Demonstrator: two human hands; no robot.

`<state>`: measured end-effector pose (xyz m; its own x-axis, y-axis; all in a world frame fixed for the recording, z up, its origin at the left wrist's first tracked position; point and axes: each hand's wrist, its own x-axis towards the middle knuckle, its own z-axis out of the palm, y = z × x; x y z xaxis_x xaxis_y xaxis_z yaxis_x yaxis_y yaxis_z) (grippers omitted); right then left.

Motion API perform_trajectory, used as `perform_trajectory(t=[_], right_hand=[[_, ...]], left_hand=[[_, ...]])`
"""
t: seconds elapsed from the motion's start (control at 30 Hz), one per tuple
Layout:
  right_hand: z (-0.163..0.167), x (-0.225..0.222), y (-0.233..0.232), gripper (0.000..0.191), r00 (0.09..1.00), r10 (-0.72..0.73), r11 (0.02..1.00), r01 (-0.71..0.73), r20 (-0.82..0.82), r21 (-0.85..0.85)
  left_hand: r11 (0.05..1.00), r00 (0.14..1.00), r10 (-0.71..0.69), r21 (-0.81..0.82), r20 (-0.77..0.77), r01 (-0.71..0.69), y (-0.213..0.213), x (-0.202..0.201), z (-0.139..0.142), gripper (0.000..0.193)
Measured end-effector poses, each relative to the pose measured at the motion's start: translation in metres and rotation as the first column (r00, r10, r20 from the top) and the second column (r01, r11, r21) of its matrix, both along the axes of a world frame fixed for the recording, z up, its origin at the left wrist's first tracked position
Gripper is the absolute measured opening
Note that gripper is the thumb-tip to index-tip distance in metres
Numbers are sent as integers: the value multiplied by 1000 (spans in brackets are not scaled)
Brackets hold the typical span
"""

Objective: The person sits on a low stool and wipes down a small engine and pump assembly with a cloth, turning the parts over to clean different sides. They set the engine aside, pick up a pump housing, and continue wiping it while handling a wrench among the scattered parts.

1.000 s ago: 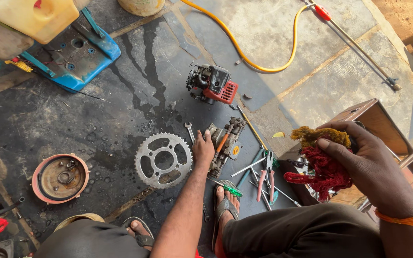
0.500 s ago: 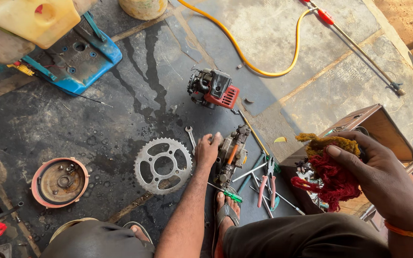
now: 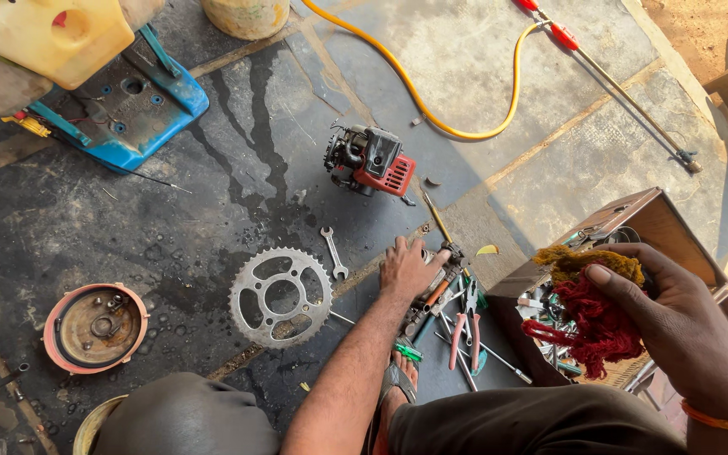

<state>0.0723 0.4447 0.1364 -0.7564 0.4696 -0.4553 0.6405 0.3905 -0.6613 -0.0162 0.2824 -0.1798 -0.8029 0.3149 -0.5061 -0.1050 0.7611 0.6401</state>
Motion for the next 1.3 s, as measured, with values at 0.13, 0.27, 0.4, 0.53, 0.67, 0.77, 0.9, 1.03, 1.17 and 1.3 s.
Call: perform_trajectory(t=[0.13,0.27,0.4,0.53,0.67,0.77,0.9,1.03,1.17,1.3], right_hand=[[5,-5,-9,44,997,76,997,-76,24,9],[9,-10,-21,41,990,136,988,-138,29,63],[9,-14,-29,41,979,204,978,-204,2,44],[9,-14,-34,41,951,309,945,-310,26,105],[12,-11,-37,41,936,352,933,-348,-31,90],[15,-8,-40,38,917,387,921,-379,-93,95],[16,-5,-46,37,873,440,898,-434,-212,77],[14,-3,-54,38,849,489,872,-479,-202,99],[13,-4,-63,39,816,537,843,-513,-214,162],[7,-18,-79,44,809,565,823,-535,-164,193]], left_hand=[[999,999,42,-8,12,-42,6,8,0,92],[998,997,58,10,52,-59,2,13,-5,96],[994,993,104,19,-49,-103,3,19,-4,95],[978,966,207,43,-153,-203,-2,35,3,96],[934,918,356,88,-175,-345,-20,51,18,96],[879,856,477,139,-200,-457,-36,55,42,94],[828,803,558,191,-207,-527,-61,58,84,90],[701,711,699,260,-69,-664,-98,60,114,86],[532,533,843,281,-80,-799,-156,73,118,81],[374,373,926,290,-61,-881,-216,76,113,78]])
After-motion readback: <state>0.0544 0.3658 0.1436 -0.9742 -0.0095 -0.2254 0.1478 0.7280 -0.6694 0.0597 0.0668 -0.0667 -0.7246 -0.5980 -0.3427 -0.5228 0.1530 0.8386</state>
